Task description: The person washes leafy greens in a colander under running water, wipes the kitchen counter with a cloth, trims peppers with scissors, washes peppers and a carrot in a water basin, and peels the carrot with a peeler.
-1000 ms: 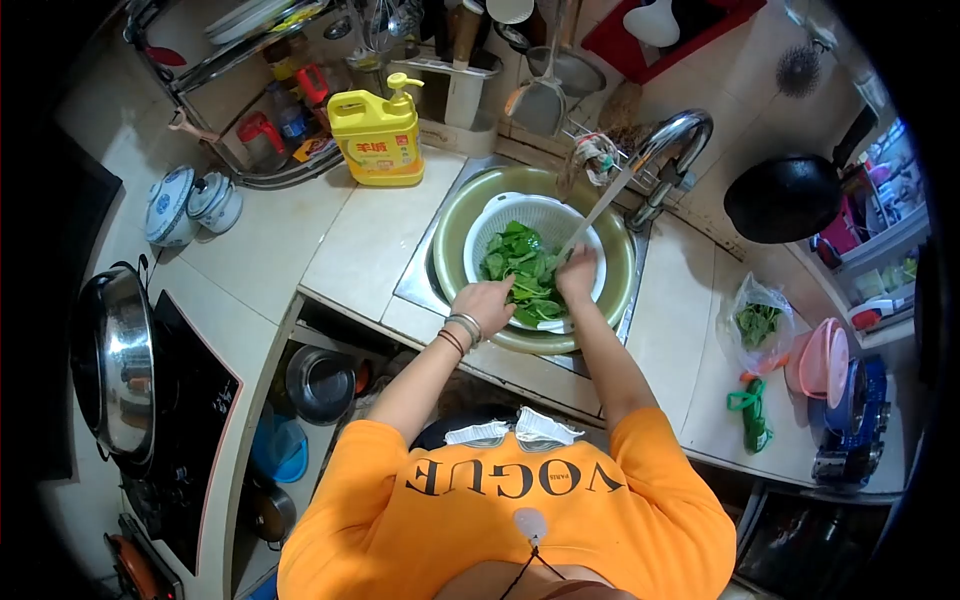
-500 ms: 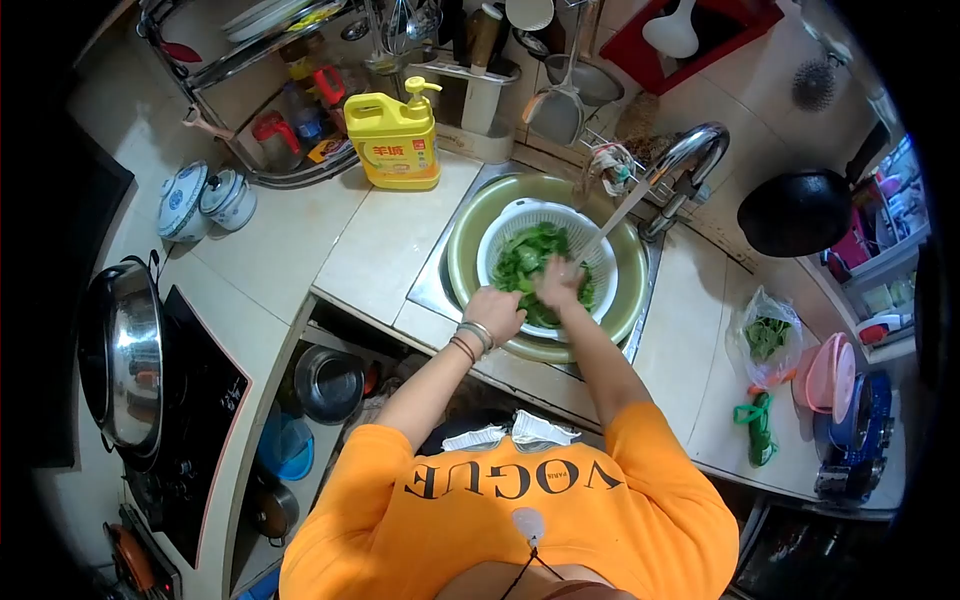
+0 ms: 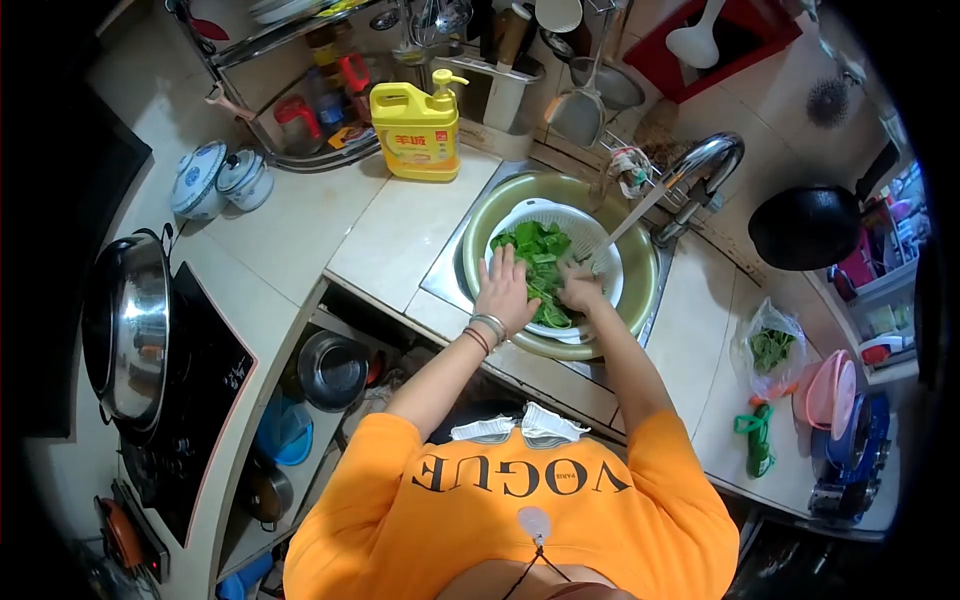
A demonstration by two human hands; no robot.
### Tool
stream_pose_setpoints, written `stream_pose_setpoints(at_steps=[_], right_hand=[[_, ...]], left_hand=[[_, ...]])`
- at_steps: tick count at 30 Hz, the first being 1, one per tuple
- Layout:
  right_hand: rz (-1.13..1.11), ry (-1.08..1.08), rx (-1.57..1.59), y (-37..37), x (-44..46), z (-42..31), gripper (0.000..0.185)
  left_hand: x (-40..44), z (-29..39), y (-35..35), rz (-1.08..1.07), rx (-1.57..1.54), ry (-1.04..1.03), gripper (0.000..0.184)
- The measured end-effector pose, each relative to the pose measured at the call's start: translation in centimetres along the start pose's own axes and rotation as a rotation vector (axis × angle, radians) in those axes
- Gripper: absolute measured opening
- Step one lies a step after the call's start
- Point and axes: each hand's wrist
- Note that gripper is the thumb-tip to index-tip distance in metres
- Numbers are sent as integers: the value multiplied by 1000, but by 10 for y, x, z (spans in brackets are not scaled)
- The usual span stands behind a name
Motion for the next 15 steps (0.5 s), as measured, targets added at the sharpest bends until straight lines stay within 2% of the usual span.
stream_pose_setpoints(at_steps=[1, 3, 4, 6, 8, 9, 10, 13, 15], right_hand=[[-6, -3, -44, 12, -14, -1, 68], [-13, -14, -90, 6, -28, 2, 66], [4, 20, -84, -7, -31, 7, 64], [19, 47, -86, -16, -30, 16, 61], [53, -10, 56, -18, -29, 12, 57], [72, 0, 11, -15, -29, 11, 56], [78, -12, 19, -14, -27, 11, 56], [42, 2, 36, -11, -31, 10, 54], [57, -11, 30, -7, -34, 8, 56]], left_hand=[[3, 2, 4, 0, -1, 1, 40], [12, 3, 12, -365, -106, 240, 33], [18, -1, 13, -364, -113, 238, 33], [28, -11, 17, -564, -157, 377, 25], [26, -15, 21, -345, -61, 355, 24], [24, -19, 18, -275, -13, 285, 37], [23, -21, 13, -278, -12, 269, 37], [23, -18, 10, -388, 57, 354, 67], [24, -16, 13, -413, 55, 364, 66]])
Point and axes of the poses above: each hand's wrist, its own x-axis towards the middle knuckle, its own y-axis out of the back of the hand, z = x × y, and after that the axes turned 13 degrees about -x, right-handed
